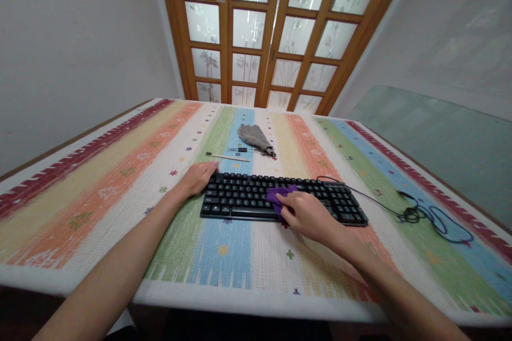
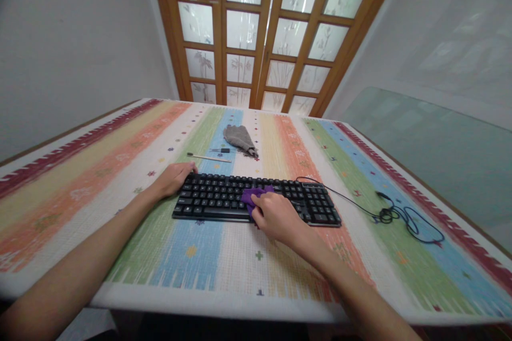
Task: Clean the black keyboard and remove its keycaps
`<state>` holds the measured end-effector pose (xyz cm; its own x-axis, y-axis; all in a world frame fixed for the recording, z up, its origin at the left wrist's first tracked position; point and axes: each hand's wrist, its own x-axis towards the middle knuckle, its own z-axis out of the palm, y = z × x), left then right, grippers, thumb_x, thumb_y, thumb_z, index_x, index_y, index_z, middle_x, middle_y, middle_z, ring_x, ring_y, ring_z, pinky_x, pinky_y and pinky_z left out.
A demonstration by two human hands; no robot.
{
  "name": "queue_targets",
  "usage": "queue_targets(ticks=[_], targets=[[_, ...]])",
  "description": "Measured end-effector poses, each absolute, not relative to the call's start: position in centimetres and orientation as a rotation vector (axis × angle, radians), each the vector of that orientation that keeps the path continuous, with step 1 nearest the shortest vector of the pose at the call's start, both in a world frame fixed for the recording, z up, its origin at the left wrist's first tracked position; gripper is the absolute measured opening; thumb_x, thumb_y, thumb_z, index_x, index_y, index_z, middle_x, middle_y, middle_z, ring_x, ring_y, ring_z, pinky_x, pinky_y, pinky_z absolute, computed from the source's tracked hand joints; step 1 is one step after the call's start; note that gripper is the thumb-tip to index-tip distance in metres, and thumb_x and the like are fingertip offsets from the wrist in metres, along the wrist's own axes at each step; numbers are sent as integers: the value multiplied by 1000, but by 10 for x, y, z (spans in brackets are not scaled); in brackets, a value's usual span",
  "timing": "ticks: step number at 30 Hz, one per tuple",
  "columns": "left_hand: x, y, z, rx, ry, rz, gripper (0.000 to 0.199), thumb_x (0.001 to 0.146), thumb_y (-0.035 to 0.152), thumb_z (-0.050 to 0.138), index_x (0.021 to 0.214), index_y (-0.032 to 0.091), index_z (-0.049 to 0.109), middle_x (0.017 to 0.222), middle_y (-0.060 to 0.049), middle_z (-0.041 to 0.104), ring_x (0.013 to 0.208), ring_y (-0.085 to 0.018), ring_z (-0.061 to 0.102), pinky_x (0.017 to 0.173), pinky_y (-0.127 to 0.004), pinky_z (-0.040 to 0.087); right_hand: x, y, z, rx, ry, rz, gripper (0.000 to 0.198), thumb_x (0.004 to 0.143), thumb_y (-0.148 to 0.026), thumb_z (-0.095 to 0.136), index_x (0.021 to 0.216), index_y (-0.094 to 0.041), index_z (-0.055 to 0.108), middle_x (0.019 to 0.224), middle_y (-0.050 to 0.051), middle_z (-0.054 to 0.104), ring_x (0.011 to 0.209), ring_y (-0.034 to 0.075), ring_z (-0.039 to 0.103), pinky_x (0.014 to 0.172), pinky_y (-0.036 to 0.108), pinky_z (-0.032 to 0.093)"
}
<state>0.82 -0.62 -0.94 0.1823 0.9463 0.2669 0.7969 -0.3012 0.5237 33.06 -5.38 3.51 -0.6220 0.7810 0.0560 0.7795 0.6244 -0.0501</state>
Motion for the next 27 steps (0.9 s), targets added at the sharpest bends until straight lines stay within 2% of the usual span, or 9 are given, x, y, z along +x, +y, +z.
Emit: queue_targets(ticks=[8, 11, 17, 27], targets=[[9, -7, -9, 2184, 1676, 815, 59, 96, 50, 16, 76, 20, 61, 77, -5, 68, 78, -22, 62, 82, -36, 47, 333, -69, 33, -1362, -2801, 1, 29, 87, -17, 46, 94, -15, 73, 76, 9, 70, 70, 20, 63, 64, 29, 38], [9, -7, -9, 2183, 1672, 816, 58, 97, 50, 16, 76, 20, 62, 78, -5, 68, 78, -22, 62, 83, -36, 47, 336, -66, 39, -1348, -2735, 17, 28, 87, -17, 46, 91, -17, 75, 78, 8, 70, 74, 20, 63, 67, 29, 40], [9, -7, -9, 2194, 1673, 808, 57, 97, 48, 17, 76, 20, 61, 77, -5, 67, 78, -22, 62, 83, -35, 47, 340, -59, 32, -1310, -2577, -15, 35, 91, -16, 40, 108, -13, 70, 91, 10, 70, 87, 22, 63, 79, 32, 44], [9, -8, -8, 2184, 1675, 807, 57, 97, 48, 17, 76, 20, 62, 79, -5, 69, 81, -22, 62, 85, -36, 47, 338, -81, 19, -1477, -2727, -74, 35, 90, -15, 41, 114, -10, 67, 85, 11, 71, 80, 23, 64, 71, 32, 44]])
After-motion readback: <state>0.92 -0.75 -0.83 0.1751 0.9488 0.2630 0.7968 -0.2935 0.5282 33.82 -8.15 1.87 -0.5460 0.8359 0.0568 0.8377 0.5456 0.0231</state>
